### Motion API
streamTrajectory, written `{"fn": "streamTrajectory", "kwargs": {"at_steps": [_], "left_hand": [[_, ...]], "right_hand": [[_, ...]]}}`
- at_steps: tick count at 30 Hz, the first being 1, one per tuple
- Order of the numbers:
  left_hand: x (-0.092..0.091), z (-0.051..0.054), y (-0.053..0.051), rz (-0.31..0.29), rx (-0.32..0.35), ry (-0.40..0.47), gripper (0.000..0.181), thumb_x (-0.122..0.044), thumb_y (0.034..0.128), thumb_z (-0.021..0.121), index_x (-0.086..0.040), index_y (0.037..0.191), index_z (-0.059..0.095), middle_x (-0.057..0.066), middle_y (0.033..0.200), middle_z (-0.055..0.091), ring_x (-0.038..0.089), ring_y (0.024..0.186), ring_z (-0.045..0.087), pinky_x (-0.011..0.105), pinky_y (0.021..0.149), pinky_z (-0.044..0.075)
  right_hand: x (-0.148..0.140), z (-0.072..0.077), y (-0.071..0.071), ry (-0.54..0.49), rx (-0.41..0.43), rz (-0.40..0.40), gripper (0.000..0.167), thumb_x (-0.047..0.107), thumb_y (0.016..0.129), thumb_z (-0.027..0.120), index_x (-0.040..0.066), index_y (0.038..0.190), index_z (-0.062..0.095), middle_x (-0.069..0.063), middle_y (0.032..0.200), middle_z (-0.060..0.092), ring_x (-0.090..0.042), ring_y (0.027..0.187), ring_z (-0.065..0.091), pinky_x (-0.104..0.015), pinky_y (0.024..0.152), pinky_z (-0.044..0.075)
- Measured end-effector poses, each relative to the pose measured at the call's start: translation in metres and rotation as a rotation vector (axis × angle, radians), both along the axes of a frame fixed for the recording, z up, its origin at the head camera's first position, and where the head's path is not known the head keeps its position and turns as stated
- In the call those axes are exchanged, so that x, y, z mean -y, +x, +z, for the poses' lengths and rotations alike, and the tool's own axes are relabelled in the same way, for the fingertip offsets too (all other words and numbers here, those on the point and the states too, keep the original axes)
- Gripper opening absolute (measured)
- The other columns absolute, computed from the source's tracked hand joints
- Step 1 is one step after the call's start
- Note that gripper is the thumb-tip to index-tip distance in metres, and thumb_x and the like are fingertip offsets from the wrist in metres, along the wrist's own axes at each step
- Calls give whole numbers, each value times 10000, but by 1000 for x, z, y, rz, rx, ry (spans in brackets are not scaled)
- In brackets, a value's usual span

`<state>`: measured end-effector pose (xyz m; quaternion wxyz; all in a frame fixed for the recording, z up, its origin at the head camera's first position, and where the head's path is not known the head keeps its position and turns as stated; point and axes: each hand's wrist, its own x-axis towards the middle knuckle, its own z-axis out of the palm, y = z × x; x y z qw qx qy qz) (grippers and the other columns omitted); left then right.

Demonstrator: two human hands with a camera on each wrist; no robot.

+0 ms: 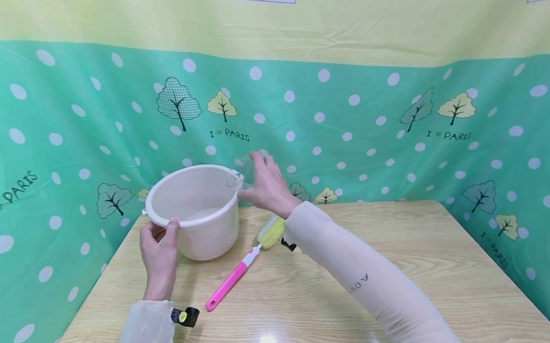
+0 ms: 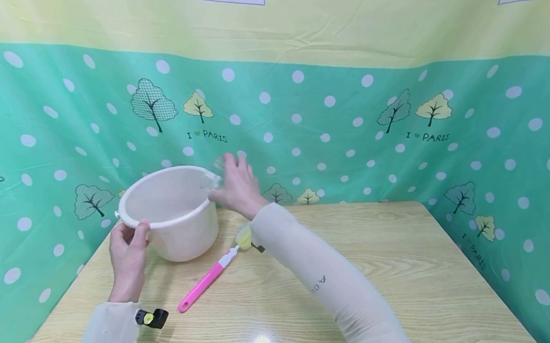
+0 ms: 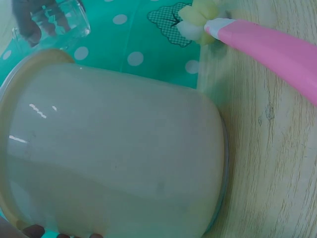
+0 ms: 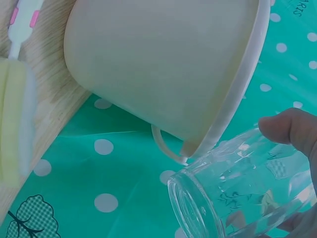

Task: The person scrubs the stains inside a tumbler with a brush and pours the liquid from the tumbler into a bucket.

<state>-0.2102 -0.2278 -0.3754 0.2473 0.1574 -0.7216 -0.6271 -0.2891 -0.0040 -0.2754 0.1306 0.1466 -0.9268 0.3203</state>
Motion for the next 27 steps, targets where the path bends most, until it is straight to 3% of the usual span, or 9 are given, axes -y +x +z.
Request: {"fn": "streamTrajectory", "kwargs": {"at_steps": [6, 11, 18, 27], "left_hand": [[0, 0, 1, -2, 11, 5, 648, -469, 925, 560, -96, 1409, 348, 73, 1358, 381, 221, 1229, 359, 450, 1040, 330], [1, 0, 1, 2, 9, 9, 639, -461, 927, 560, -90, 1403, 350, 68, 1346, 384, 213, 1218, 364, 442, 1033, 334], [-1, -1, 0, -1, 2, 7, 628, -443, 926, 568, -89, 1400, 358, 67, 1339, 388, 211, 1210, 367, 433, 1028, 334], [-1, 1, 1, 0, -5, 11, 619, -438, 925, 574, -85, 1391, 372, 63, 1327, 397, 206, 1200, 372, 427, 1023, 339]], "right_hand": [[-4, -3, 0, -36, -8, 2, 963, 365, 642, 859, 207, 1415, 305, -68, 1244, 435, -205, 1048, 470, -416, 812, 514], [-8, -7, 1, -64, 2, 1, 988, 324, 623, 869, 235, 1413, 283, -56, 1203, 446, -182, 969, 485, -378, 745, 519], [-14, -12, 4, -106, 25, 2, 1032, 246, 617, 852, 216, 1463, 261, -76, 1272, 429, -176, 978, 489, -372, 753, 527], [-22, -20, 5, -132, 36, -5, 1000, 257, 617, 844, 149, 1442, 288, -84, 1263, 436, -214, 1040, 494, -390, 815, 523]]}}
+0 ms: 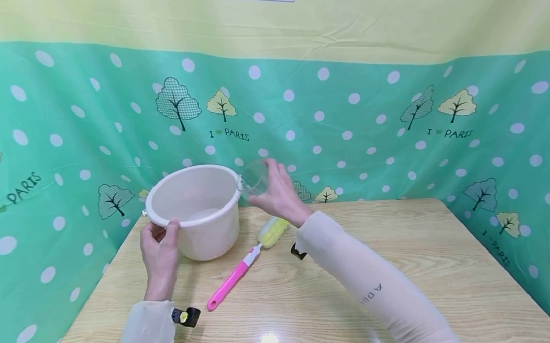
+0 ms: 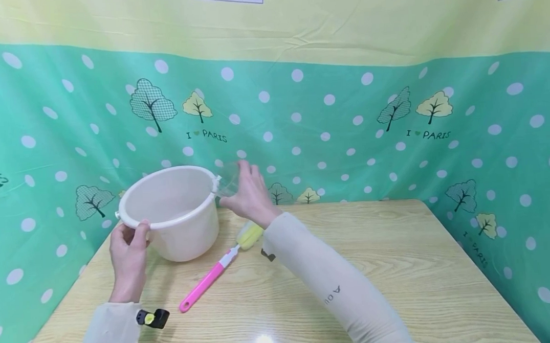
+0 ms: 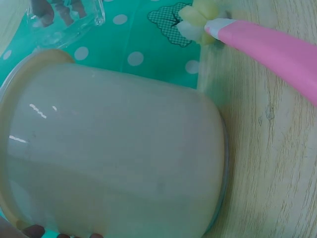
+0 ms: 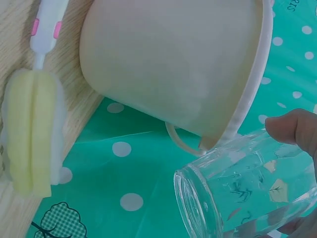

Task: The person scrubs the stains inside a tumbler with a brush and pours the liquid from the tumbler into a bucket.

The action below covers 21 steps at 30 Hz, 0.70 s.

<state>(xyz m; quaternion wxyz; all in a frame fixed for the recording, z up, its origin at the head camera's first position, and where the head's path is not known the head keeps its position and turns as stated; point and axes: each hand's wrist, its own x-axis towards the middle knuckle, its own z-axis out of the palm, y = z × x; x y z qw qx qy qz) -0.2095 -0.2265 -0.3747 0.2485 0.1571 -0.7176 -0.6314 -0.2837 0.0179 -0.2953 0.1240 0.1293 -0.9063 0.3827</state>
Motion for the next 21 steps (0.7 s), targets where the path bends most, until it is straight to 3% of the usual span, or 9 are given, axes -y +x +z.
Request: {"fn": "streamTrajectory", "kwargs": {"at_steps": [13, 21], "left_hand": [[0, -1, 0, -7, 13, -8, 631, -445, 929, 565, -87, 1405, 357, 78, 1346, 384, 229, 1219, 361, 434, 1031, 340], [1, -1, -1, -8, 4, 8, 639, -427, 922, 587, -66, 1399, 362, 76, 1323, 394, 230, 1203, 366, 417, 1027, 339]], "right_hand": [[-12, -6, 1, -35, 18, -16, 974, 182, 598, 827, 111, 1415, 303, -100, 1232, 466, -230, 1002, 538, -389, 783, 535], [-22, -11, 1, -61, 8, -8, 939, 167, 590, 808, 96, 1388, 319, -65, 1248, 430, -227, 1069, 504, -425, 863, 507]]}}
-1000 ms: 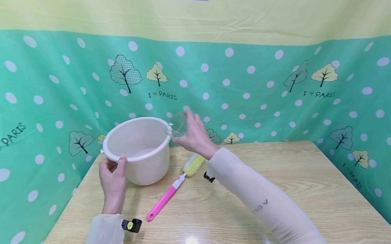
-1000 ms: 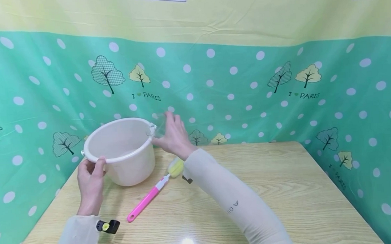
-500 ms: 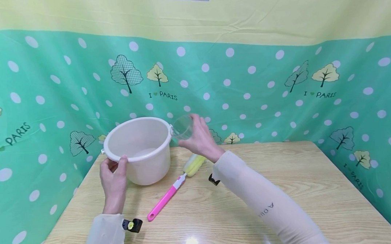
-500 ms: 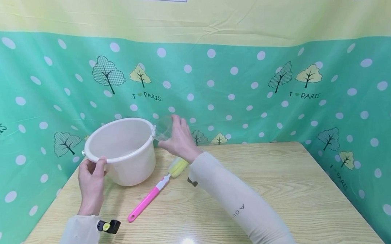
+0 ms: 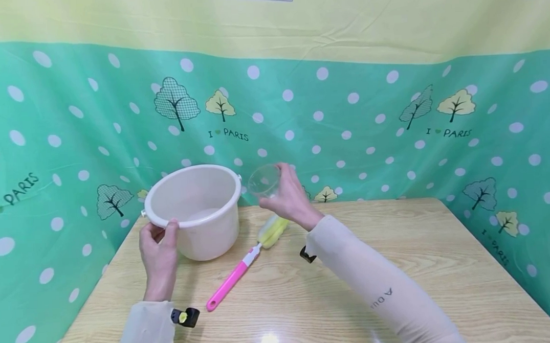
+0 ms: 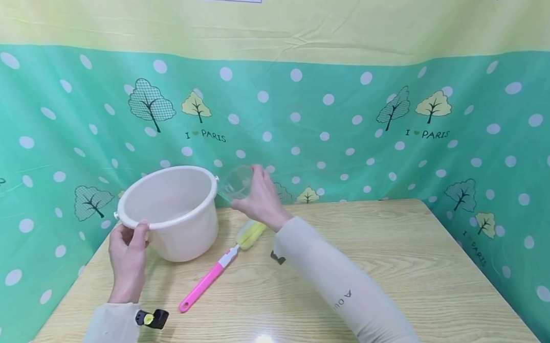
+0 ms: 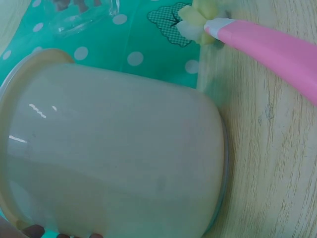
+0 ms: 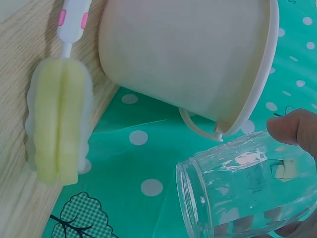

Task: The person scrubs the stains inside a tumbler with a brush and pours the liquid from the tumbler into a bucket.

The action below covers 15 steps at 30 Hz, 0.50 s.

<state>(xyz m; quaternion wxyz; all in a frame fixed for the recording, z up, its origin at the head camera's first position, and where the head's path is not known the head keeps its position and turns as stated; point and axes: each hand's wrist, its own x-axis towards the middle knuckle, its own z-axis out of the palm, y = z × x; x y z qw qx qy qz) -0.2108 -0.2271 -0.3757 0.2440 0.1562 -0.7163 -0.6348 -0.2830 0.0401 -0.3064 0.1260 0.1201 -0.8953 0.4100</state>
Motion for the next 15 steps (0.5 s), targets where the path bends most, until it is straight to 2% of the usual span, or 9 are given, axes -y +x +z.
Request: {"fn": "streamTrajectory", "kwargs": {"at_steps": [9, 12, 15], "left_hand": [[0, 1, 1, 3, 2, -8, 627, -436, 927, 573, -78, 1396, 364, 75, 1330, 391, 220, 1211, 368, 428, 1037, 334], [0, 1, 1, -3, 11, -8, 640, -444, 926, 572, -85, 1408, 352, 80, 1348, 383, 228, 1223, 360, 436, 1046, 327], [0, 1, 2, -1, 12, -13, 636, -453, 929, 561, -90, 1408, 352, 72, 1349, 384, 211, 1218, 363, 439, 1040, 330]], "right_hand": [[-9, -7, -1, -40, 17, -4, 917, 171, 578, 817, 93, 1357, 339, -119, 1278, 451, -235, 1090, 496, -440, 898, 483], [-12, -10, -1, -63, 25, -13, 883, 173, 583, 835, 111, 1326, 361, -102, 1256, 464, -229, 1075, 501, -442, 883, 491], [-15, -15, 0, -75, 44, -20, 924, 197, 592, 847, 125, 1358, 336, -87, 1269, 460, -235, 1104, 500, -453, 896, 485]]}}
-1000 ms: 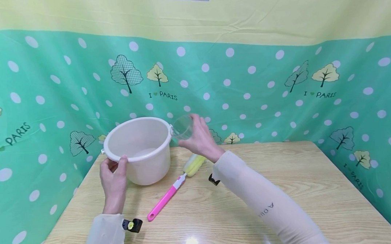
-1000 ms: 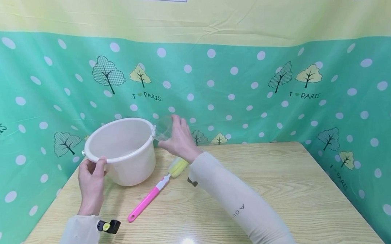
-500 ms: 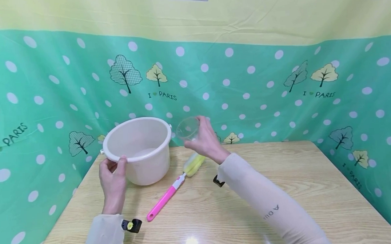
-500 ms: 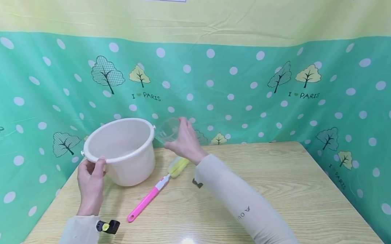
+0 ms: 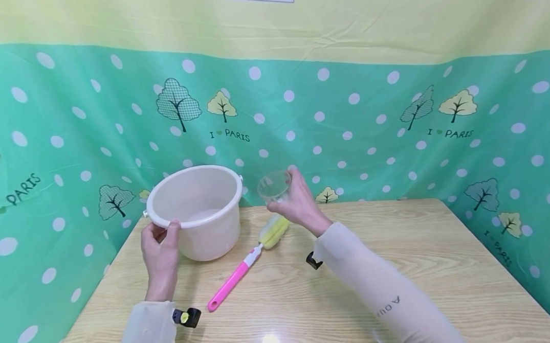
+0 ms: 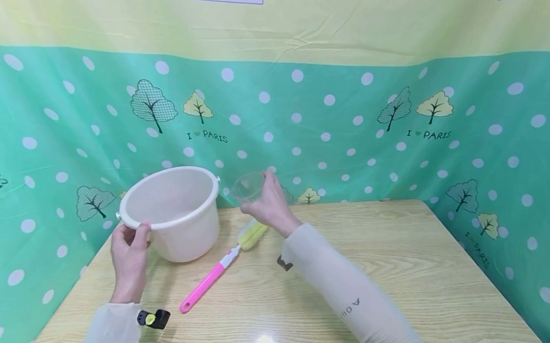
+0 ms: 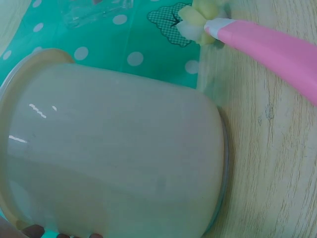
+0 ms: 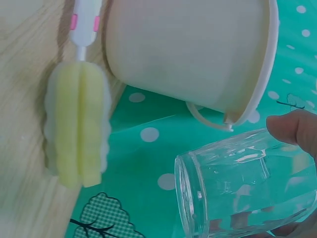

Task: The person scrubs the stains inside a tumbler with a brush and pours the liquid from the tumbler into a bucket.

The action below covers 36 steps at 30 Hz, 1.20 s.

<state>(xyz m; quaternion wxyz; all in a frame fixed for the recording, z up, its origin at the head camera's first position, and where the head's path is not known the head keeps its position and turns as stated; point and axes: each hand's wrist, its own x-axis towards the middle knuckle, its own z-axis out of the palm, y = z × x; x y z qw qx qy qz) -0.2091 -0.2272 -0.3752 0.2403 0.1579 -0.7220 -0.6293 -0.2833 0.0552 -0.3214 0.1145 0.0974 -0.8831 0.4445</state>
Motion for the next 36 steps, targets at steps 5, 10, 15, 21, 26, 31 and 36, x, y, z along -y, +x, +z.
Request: {"fn": "streamTrajectory", "kwargs": {"at_steps": [5, 10, 15, 21, 26, 31, 36], "left_hand": [[0, 0, 0, 1, -6, -7, 629, -453, 932, 554, -89, 1405, 356, 67, 1346, 387, 201, 1214, 365, 441, 1033, 334], [0, 0, -1, -2, -8, -7, 628, -451, 932, 555, -87, 1404, 356, 70, 1346, 387, 205, 1214, 365, 442, 1033, 332], [0, 0, -1, 1, -9, -5, 615, -445, 933, 555, -88, 1396, 363, 64, 1337, 389, 197, 1206, 366, 437, 1028, 333], [0, 0, 0, 4, -11, -11, 612, -442, 934, 553, -81, 1392, 366, 64, 1327, 393, 192, 1194, 370, 426, 1016, 341], [-1, 0, 0, 0, -6, -17, 625, -455, 935, 545, -84, 1400, 354, 64, 1338, 386, 195, 1205, 366, 432, 1020, 338], [-1, -1, 0, 1, -6, -21, 629, -459, 935, 541, -90, 1407, 347, 64, 1347, 384, 202, 1216, 363, 440, 1027, 333], [-1, -1, -1, 5, -8, -14, 625, -450, 935, 546, -86, 1403, 348, 66, 1344, 383, 209, 1215, 362, 436, 1026, 328]], "right_hand": [[-6, -8, 1, -4, 39, -8, 1035, 243, 615, 845, 138, 1451, 244, -106, 1340, 435, -259, 1170, 479, -468, 931, 465], [-10, -14, 2, 3, 46, -8, 1018, 248, 625, 845, 139, 1453, 263, -99, 1334, 438, -265, 1176, 472, -493, 926, 462], [-16, -19, 1, 5, 61, -22, 993, 263, 633, 851, 138, 1442, 289, -87, 1337, 441, -270, 1193, 466, -505, 944, 447], [-22, -25, 2, -7, 86, -31, 996, 300, 642, 856, 111, 1441, 292, -117, 1355, 456, -294, 1206, 472, -501, 961, 432], [-26, -30, 2, -21, 111, -33, 989, 293, 646, 864, 113, 1433, 291, -120, 1352, 460, -308, 1209, 471, -517, 969, 423], [-31, -35, 1, -39, 141, -41, 998, 297, 668, 856, 130, 1449, 257, -136, 1402, 430, -332, 1252, 442, -527, 991, 401], [-36, -38, 1, -60, 163, -46, 1017, 269, 682, 846, 125, 1465, 212, -172, 1435, 395, -360, 1270, 423, -536, 1006, 384]]}}
